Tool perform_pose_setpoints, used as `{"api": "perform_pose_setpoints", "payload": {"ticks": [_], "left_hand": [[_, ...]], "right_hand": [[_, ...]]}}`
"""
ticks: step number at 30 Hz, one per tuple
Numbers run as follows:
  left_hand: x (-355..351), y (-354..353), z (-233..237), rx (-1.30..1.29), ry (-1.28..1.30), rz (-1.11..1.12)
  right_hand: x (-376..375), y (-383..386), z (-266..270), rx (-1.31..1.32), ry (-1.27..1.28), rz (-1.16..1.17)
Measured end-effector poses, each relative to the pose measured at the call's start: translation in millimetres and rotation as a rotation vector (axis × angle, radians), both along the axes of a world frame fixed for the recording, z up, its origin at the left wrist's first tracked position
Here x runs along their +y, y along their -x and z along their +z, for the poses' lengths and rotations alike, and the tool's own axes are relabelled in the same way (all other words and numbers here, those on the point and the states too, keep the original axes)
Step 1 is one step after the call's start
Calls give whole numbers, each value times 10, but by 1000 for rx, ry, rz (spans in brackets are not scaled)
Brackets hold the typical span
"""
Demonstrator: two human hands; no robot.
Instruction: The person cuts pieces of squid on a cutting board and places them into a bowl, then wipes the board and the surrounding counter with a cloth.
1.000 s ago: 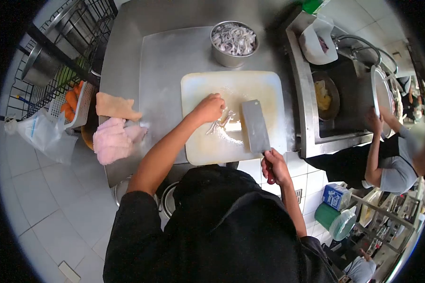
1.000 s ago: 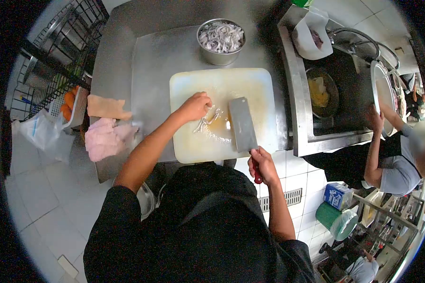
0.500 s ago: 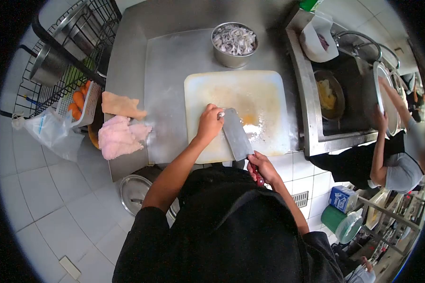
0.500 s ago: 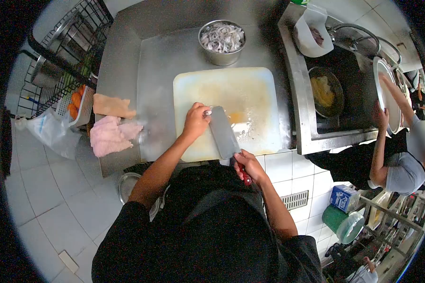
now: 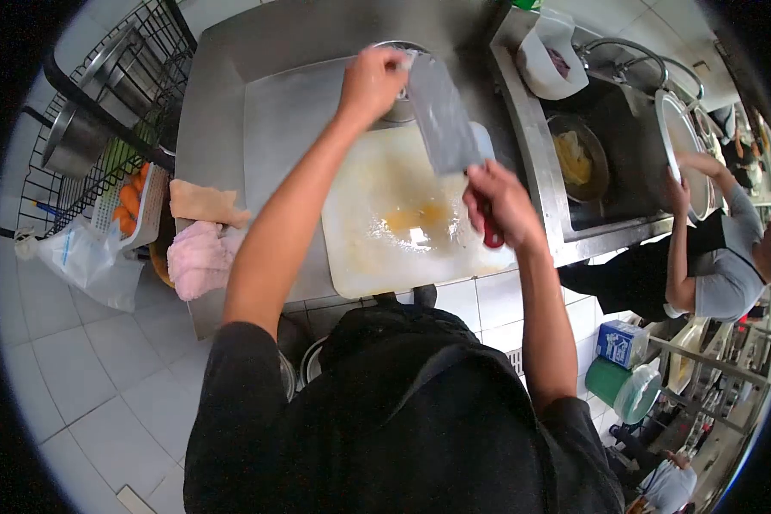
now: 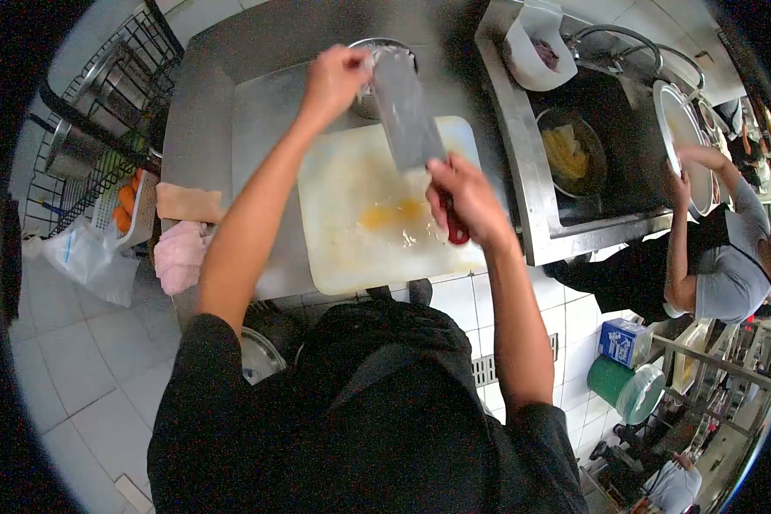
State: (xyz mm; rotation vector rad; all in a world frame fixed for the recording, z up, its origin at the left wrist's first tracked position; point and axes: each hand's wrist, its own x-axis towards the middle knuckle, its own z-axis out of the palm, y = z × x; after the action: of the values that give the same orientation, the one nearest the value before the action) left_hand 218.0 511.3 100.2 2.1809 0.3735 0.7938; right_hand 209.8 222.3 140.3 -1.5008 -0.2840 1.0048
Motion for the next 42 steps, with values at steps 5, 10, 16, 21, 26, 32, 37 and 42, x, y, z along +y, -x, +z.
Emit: {"api": "perform_pose_setpoints", "payload": {"ticks": [5, 10, 16, 21, 26, 32, 37, 42], "left_hand": [[130, -245, 167, 147, -141, 48], [-398, 481, -569, 191, 21, 45], [-1253, 1260, -1395, 419, 42, -149], [-1307, 1301, -1405, 385, 102, -128], [-1086, 1392, -1484, 367, 132, -29], [-939, 1638, -1434, 430, 189, 63], [-988, 2019, -1358, 407, 289, 131], [-1041, 2371, -1225, 290, 485, 246]], "right_hand": [[220, -212, 316, -140, 245, -74], [-285, 11, -247, -314, 356, -155], [-1098, 589, -789, 14, 311, -239], [-1882, 1186, -1156, 161, 350, -294], [-1874, 1528, -1671, 154, 290, -268], [-1201, 1350, -1501, 171, 346, -83], [-1035, 1156, -1332, 53, 397, 28], [-655, 982, -1018, -819, 433, 175]]}}
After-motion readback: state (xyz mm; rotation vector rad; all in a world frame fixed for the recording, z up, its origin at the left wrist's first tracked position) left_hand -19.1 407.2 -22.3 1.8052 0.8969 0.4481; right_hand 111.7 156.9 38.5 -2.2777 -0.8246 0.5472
